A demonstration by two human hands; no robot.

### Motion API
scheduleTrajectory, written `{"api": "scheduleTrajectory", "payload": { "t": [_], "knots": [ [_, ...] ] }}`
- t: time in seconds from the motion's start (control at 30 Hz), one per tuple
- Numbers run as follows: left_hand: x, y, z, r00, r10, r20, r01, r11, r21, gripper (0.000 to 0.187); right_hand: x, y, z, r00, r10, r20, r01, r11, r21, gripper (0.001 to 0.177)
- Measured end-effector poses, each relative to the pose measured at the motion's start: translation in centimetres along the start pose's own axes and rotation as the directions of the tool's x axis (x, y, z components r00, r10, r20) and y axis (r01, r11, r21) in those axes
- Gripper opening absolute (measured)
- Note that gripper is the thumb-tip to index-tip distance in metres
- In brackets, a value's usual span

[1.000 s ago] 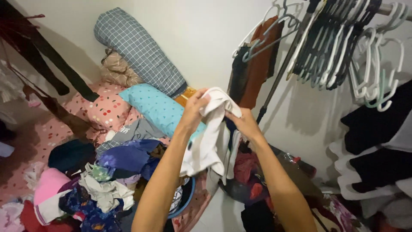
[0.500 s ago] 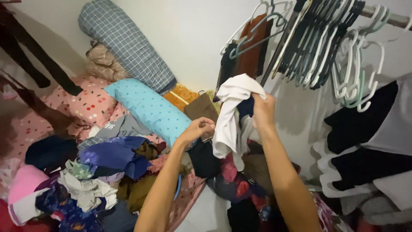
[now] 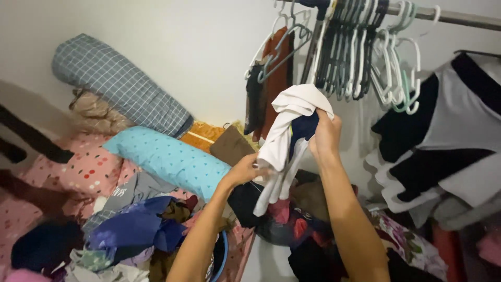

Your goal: The person takes clothes from a pile on the floor, places them on hangers, and hangs them on a clothing rack. The person handles a white t-shirt, a black and white top, and a white polo shirt.

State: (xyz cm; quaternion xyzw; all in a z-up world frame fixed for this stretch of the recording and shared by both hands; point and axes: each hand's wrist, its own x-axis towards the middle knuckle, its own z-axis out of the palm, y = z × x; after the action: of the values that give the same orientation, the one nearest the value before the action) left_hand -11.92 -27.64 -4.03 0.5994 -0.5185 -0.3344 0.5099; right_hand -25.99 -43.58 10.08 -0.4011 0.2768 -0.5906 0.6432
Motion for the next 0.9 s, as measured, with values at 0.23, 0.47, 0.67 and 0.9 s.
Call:
{"api": "scheduleTrajectory", "payload": {
  "t": [0.23, 0.47, 0.67, 0.9],
  "knots": [
    [3.5, -6.1, -1.3, 0.924, 0.233, -0.303, -0.19, 0.968, 0.164, 0.018, 1.3, 1.7, -4.7, 0.992, -0.054, -0.115, 0.047, 0.997, -0.068, 0.018],
    [3.4, 4.5, 0.1, 0.888, 0.294, -0.354, -0.24, 0.952, 0.189, 0.037, -0.3, 4.7, -11.9, 0.994, -0.103, -0.034, 0.061, 0.789, -0.611, 0.016],
    [5.0, 8.2, 3.8, 0.905, 0.325, -0.273, -0.254, 0.93, 0.264, 0.029, 0.0, 4.8, -16.1, 0.961, 0.103, 0.258, 0.143, 0.612, -0.778, 0.062],
    [6.2, 10.4, 7.8, 0.935, 0.302, -0.184, -0.22, 0.905, 0.365, 0.02, -5.6, -3.5, -10.9, 0.85, 0.181, 0.495, 0.295, 0.614, -0.732, 0.06]
  ]
}}
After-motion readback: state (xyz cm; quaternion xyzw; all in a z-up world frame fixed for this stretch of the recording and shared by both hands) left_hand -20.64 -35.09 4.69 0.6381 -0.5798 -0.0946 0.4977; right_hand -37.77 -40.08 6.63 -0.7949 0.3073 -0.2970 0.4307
